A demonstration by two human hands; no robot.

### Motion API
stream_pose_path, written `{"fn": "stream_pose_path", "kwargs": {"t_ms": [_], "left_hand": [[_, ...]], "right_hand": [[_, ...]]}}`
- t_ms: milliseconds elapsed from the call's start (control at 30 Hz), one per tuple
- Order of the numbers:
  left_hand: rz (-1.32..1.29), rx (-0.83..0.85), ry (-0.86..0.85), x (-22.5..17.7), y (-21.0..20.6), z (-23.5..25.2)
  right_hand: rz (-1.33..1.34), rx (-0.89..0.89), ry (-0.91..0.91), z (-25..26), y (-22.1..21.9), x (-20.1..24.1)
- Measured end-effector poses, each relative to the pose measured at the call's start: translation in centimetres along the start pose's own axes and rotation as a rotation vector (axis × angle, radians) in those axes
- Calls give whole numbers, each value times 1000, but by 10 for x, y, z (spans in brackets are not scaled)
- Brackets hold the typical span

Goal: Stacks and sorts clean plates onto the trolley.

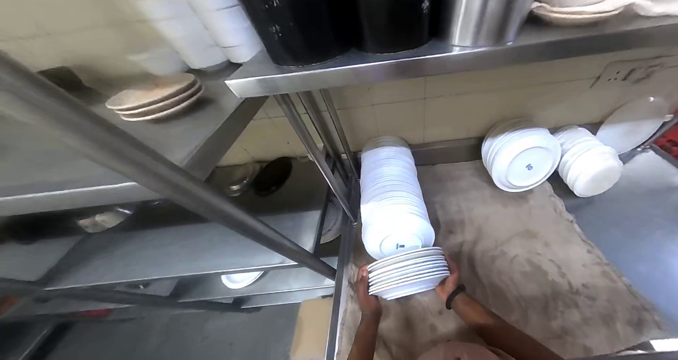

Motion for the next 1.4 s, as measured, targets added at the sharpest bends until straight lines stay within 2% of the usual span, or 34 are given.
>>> {"fn": "stream_pose_path", "kwargs": {"t_ms": [200,367,467,533,700,833,933,1067,1133,1233,1400], "left_hand": [[55,-113,14,-7,-11,-47],[92,-94,75,-2,-39,-97],[99,-45,104,-1,-78,-120],[136,7,102,1,-112,-134],[278,137,100,11,-209,-141],[207,111,125,27,-281,-107],[146,27,141,43,-318,-68],[160,-11,63,50,-360,-6],[203,-28,32,56,-374,28],[255,-44,53,63,-396,75],[249,-77,19,74,-422,140]], "right_hand": [[18,12,-83,-17,24,22],[6,-119,-90,-36,76,58],[86,-205,-53,-41,115,87],[118,-197,11,-33,141,113],[155,-149,88,-11,154,186],[172,-174,151,17,109,251],[169,-159,137,55,79,270],[182,-190,22,111,22,288],[161,-241,-15,128,-9,290],[175,-198,-1,200,-16,266],[128,-241,44,254,-54,268]]}}
Point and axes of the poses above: each hand's wrist, its own z-axis towards the middle knuckle, its own y-axis out of the back of the hand, x = y × z, the point moved 10 cm from there along z, towards the middle knuckle, and after that the axes turned 11 degrees about -x, right-handed, at the moved point
